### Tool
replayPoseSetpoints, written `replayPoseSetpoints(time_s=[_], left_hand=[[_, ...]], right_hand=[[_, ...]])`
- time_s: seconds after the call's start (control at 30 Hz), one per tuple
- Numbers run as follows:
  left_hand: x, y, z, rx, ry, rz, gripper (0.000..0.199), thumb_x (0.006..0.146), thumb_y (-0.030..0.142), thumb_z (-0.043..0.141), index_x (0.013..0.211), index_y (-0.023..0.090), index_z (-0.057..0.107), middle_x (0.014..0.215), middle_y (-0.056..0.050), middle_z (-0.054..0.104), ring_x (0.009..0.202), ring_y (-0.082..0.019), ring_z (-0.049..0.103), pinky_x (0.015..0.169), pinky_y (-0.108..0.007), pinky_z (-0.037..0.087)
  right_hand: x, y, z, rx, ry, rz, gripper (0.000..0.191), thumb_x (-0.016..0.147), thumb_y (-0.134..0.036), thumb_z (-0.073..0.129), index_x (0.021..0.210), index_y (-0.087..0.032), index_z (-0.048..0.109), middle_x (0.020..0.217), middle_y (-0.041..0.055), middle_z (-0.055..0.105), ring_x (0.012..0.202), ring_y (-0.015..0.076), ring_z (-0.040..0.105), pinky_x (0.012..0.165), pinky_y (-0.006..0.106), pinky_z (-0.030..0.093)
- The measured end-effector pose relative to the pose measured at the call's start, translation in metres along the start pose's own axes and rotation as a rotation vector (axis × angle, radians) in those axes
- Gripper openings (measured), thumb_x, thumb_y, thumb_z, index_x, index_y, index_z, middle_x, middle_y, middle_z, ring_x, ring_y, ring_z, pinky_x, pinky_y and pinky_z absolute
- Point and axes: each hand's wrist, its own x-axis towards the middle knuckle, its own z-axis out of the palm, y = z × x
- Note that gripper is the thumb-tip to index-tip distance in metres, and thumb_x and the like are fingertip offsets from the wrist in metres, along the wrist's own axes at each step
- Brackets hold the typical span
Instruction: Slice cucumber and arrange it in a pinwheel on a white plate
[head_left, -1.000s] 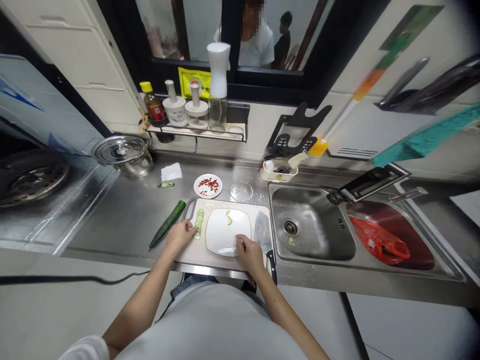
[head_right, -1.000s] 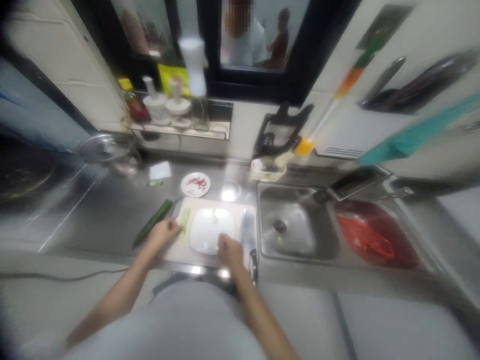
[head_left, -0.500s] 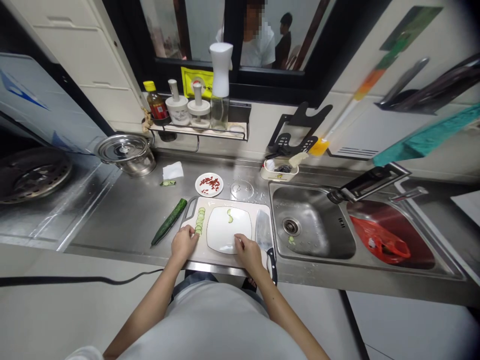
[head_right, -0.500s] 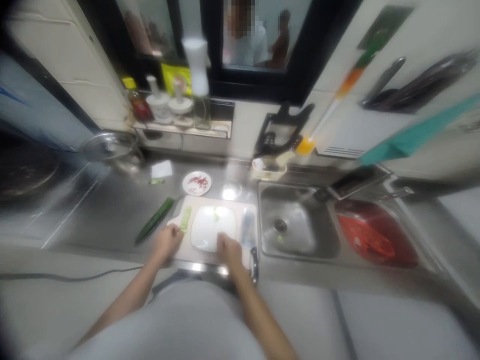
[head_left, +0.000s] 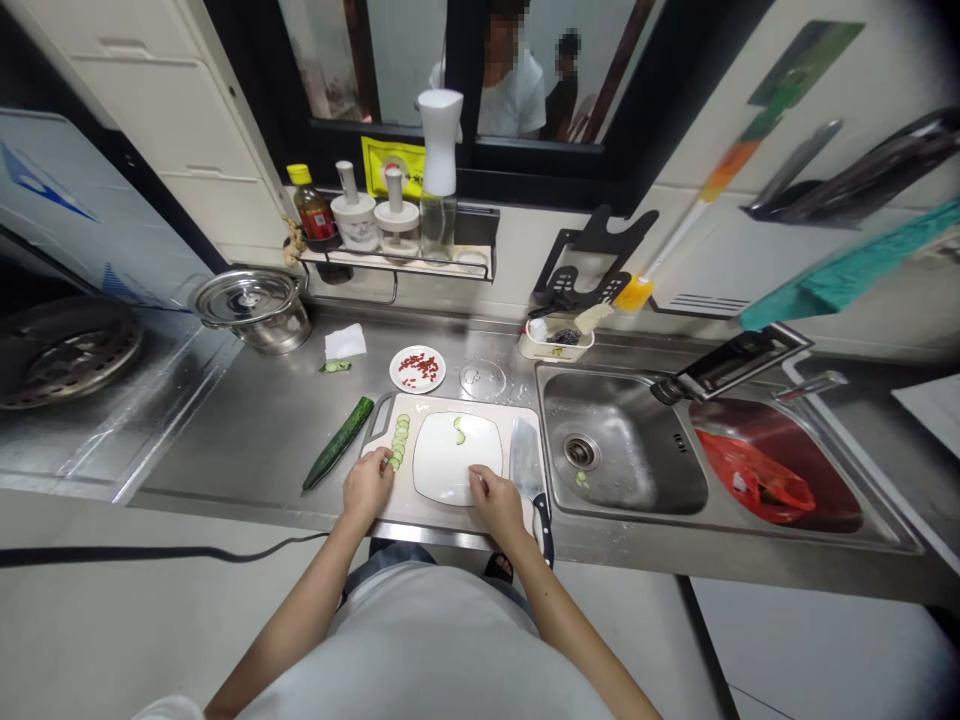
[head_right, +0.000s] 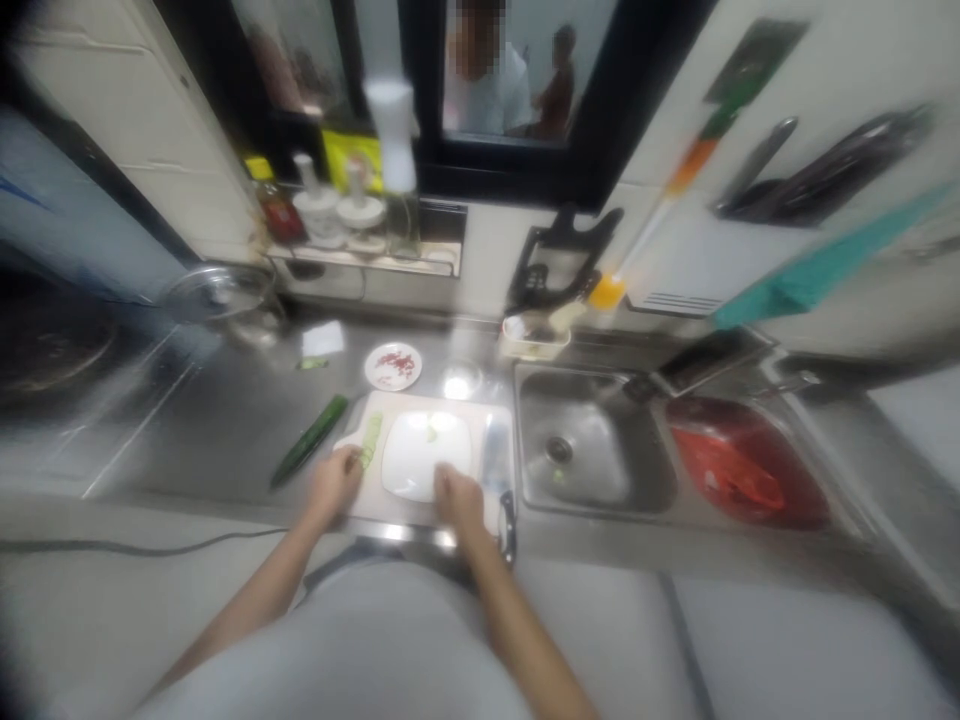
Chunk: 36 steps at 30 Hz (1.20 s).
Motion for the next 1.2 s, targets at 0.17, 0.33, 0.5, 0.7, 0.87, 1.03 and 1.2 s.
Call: replayPoseSetpoints(time_s=[0.17,0.33,0.5,0.7,0.87,1.03,1.2], left_hand=[[0.001,-0.004,0.004,-0.130,0.013,0.007,0.032,0.083,0.023,0.051,0.110,0.018,0.066,0.095,-0.008,0.069,0.082,-0.020,0.061,0.070,-0.027,0.042],[0.004,0.008,-0.006,-0.424,-0.013,0.073,0.029,0.081,0.035,0.056,0.099,0.017,0.069,0.082,-0.005,0.068,0.074,-0.017,0.060,0.068,-0.026,0.044],[0.003,0.043,-0.026,-0.601,-0.027,0.222,0.028,0.079,0.038,0.059,0.095,0.017,0.068,0.075,-0.002,0.065,0.072,-0.015,0.057,0.067,-0.024,0.044],[-0.004,0.075,-0.045,-0.609,-0.095,0.303,0.024,0.079,0.036,0.063,0.096,0.019,0.063,0.077,0.000,0.063,0.070,-0.013,0.056,0.067,-0.022,0.043],[-0.005,0.085,-0.043,-0.710,-0.111,0.267,0.031,0.076,0.041,0.066,0.097,0.019,0.061,0.077,-0.001,0.062,0.070,-0.013,0.056,0.065,-0.022,0.042],[-0.005,0.089,-0.032,-1.042,-0.294,-0.080,0.045,0.077,0.056,0.062,0.099,0.017,0.058,0.071,-0.001,0.062,0.058,-0.009,0.053,0.052,-0.018,0.036],[-0.002,0.090,-0.024,-1.354,-0.688,-0.346,0.043,0.079,0.052,0.064,0.105,0.019,0.057,0.074,-0.001,0.064,0.056,-0.007,0.054,0.046,-0.015,0.031]], right_hand=[[0.000,-0.002,-0.003,0.004,0.004,0.005,0.032,0.094,-0.028,0.039,0.094,-0.021,0.071,0.072,0.0041,0.071,0.064,0.0160,0.062,0.061,0.023,0.037],[0.009,-0.010,-0.006,0.095,0.009,0.000,0.032,0.093,-0.032,0.042,0.101,-0.019,0.070,0.072,0.0033,0.069,0.065,0.0157,0.061,0.063,0.024,0.040],[0.029,-0.031,-0.013,0.268,0.034,-0.100,0.030,0.090,-0.032,0.047,0.109,-0.019,0.067,0.090,0.0055,0.069,0.079,0.0165,0.060,0.077,0.027,0.045],[0.047,-0.051,-0.020,0.377,-0.014,-0.237,0.022,0.089,-0.029,0.051,0.103,-0.020,0.066,0.096,0.0063,0.068,0.092,0.0186,0.058,0.087,0.033,0.043],[0.051,-0.052,-0.020,0.470,-0.043,-0.205,0.015,0.087,-0.030,0.053,0.084,-0.020,0.065,0.085,0.0030,0.067,0.084,0.0162,0.057,0.079,0.029,0.044],[0.054,-0.047,-0.021,0.600,-0.020,-0.105,0.017,0.086,-0.033,0.053,0.080,-0.020,0.062,0.080,0.0016,0.065,0.077,0.0145,0.057,0.072,0.026,0.044],[0.055,-0.043,-0.027,0.623,-0.046,-0.116,0.018,0.084,-0.035,0.056,0.081,-0.020,0.064,0.082,0.0013,0.066,0.080,0.0147,0.058,0.072,0.025,0.044]])
